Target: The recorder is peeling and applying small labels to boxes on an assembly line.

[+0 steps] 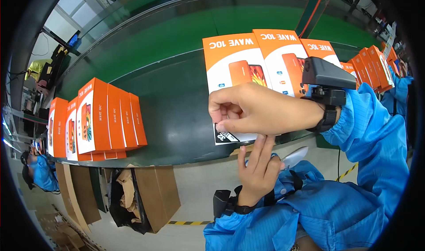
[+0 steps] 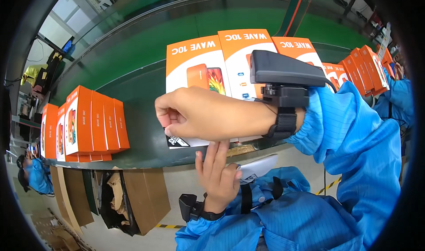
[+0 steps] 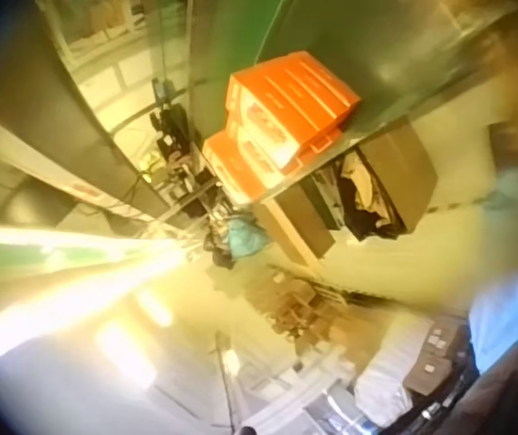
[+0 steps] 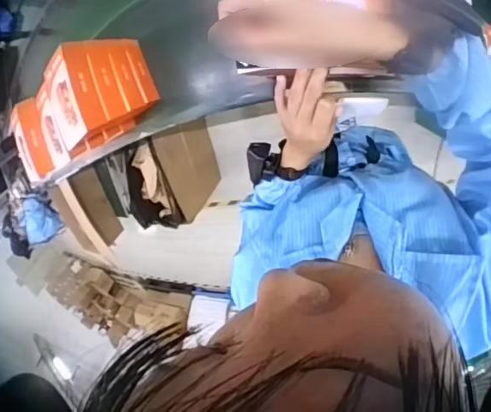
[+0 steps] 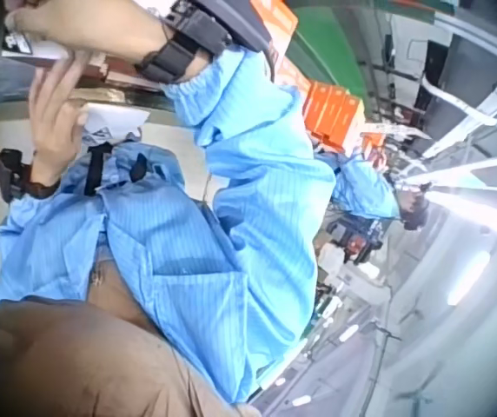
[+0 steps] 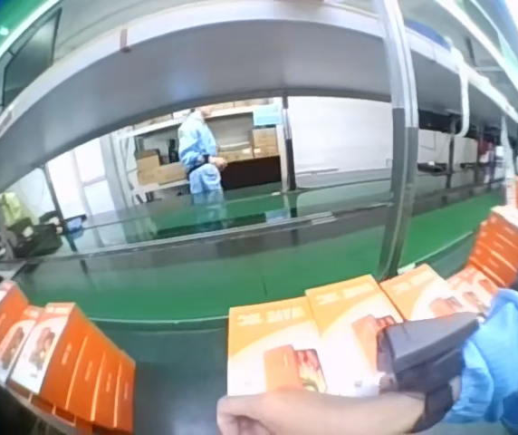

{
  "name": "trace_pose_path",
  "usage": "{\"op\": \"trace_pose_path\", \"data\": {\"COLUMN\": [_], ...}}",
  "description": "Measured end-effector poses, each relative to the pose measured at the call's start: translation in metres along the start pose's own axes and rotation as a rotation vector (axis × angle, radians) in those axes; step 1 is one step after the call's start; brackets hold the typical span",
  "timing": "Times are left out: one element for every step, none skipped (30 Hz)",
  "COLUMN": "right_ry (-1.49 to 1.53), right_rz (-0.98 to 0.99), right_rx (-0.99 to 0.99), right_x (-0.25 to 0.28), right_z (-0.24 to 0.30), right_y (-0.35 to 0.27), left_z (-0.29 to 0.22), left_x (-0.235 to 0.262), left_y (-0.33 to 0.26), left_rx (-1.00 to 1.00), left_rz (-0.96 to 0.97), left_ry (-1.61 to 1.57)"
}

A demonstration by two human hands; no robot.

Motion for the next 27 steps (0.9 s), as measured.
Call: {"op": "trace_pose_path", "data": {"right_ry": [-0.005,-0.049,-0.05,-0.044,-0.038,-0.04,-0.041,-0.042,-0.043,-0.054,-0.066,-0.065,-0.055,-0.044,-0.045,-0.033,-0.022,-0.022,-0.029,-0.036,-0.036,-0.041,-0.046,-0.046,-0.071,-0.097,-0.096], "right_rz": [0.017,0.019,0.024,0.024,0.023,0.025,0.044,0.064,0.065,0.069,0.074,0.077,0.057,0.038,0.039,0.037,0.034,0.034,0.026,0.017,0.016,0.023,0.03,0.031,0.027,0.024,0.026], "right_rx": [0.012,0.033,0.025,0.014,0.003,-0.003,0.009,0.021,0.016,0.01,0.004,0.001,0.006,0.011,0.009,0.004,0.0,-0.002,0.003,0.008,0.005,-0.009,-0.022,-0.023,-0.011,0.001,0.002], "right_x": [-0.0007,-0.0014,-0.0029,-0.0032,-0.003,-0.0021,-0.0022,-0.0027,-0.0025,-0.0028,-0.0031,-0.0037,-0.0029,-0.0021,-0.0023,-0.0026,-0.0028,-0.0032,-0.003,-0.0027,-0.0026,-0.0029,-0.0034,-0.0039,-0.0045,-0.0054,-0.0079], "right_z": [0.001,0.0011,-0.0001,-0.0005,-0.0012,-0.0023,-0.0023,-0.0021,-0.003,-0.0034,-0.0038,-0.004,-0.003,-0.002,-0.0015,-0.0024,-0.0034,-0.0041,-0.004,-0.0038,-0.004,-0.0035,-0.0033,-0.003,-0.0029,-0.0024,-0.0069], "right_y": [0.0005,0.0014,0.0014,0.0019,0.0024,0.0034,0.0043,0.0049,0.0049,0.0052,0.0053,0.0052,0.0041,0.003,0.0024,0.0023,0.0023,0.0026,0.0029,0.0031,0.0028,0.0028,0.0031,0.0038,0.004,0.0045,0.0058], "left_z": [0.0008,0.0011,0.001,0.0022,0.0028,0.0032,0.0036,0.0039,0.0042,0.0046,0.0046,0.0046,0.0043,0.0037,0.0031,0.0034,0.0038,0.0043,0.0042,0.0042,0.0042,0.0043,0.0044,0.0046,0.005,0.0056,0.0062], "left_x": [-0.0006,-0.001,-0.0012,-0.0014,-0.0011,-0.0009,-0.0012,-0.0014,-0.0018,-0.0024,-0.0027,-0.003,-0.0026,-0.0018,-0.0012,-0.0016,-0.0021,-0.0024,-0.0028,-0.0026,-0.0026,-0.0026,-0.0023,-0.002,-0.0018,-0.0015,-0.001], "left_y": [0.0001,0.0007,0.0009,0.0018,0.0025,0.003,0.0031,0.0032,0.0031,0.0029,0.0026,0.0023,0.0027,0.0032,0.0035,0.0033,0.0029,0.0026,0.0027,0.0026,0.0026,0.0026,0.0025,0.0023,0.0021,0.0016,0.001], "left_rx": [0.007,0.002,-0.005,-0.002,-0.005,-0.007,-0.006,-0.006,-0.005,-0.003,-0.005,-0.008,-0.007,-0.009,-0.012,-0.011,-0.01,-0.009,-0.009,-0.01,-0.012,-0.011,-0.011,-0.01,-0.009,-0.008,-0.006], "left_rz": [-0.004,-0.015,-0.024,-0.028,-0.036,-0.044,-0.046,-0.049,-0.051,-0.052,-0.056,-0.06,-0.061,-0.066,-0.071,-0.071,-0.071,-0.07,-0.07,-0.074,-0.078,-0.078,-0.083,-0.087,-0.087,-0.089,-0.092], "left_ry": [-0.008,-0.017,-0.026,-0.033,-0.032,-0.031,-0.038,-0.041,-0.044,-0.047,-0.046,-0.045,-0.047,-0.05,-0.053,-0.056,-0.064,-0.073,-0.076,-0.077,-0.078,-0.08,-0.078,-0.076,-0.077,-0.081,-0.085]}}
Point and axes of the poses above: each hand's wrist, its own y-axis towards the middle knuckle, its own x-axis out of the back of the hand, z = x × y, the point moved 7 cm from there along y, towards the middle knuckle, and after that the axes turned 14 degrees about z, right-handed, at the moved point
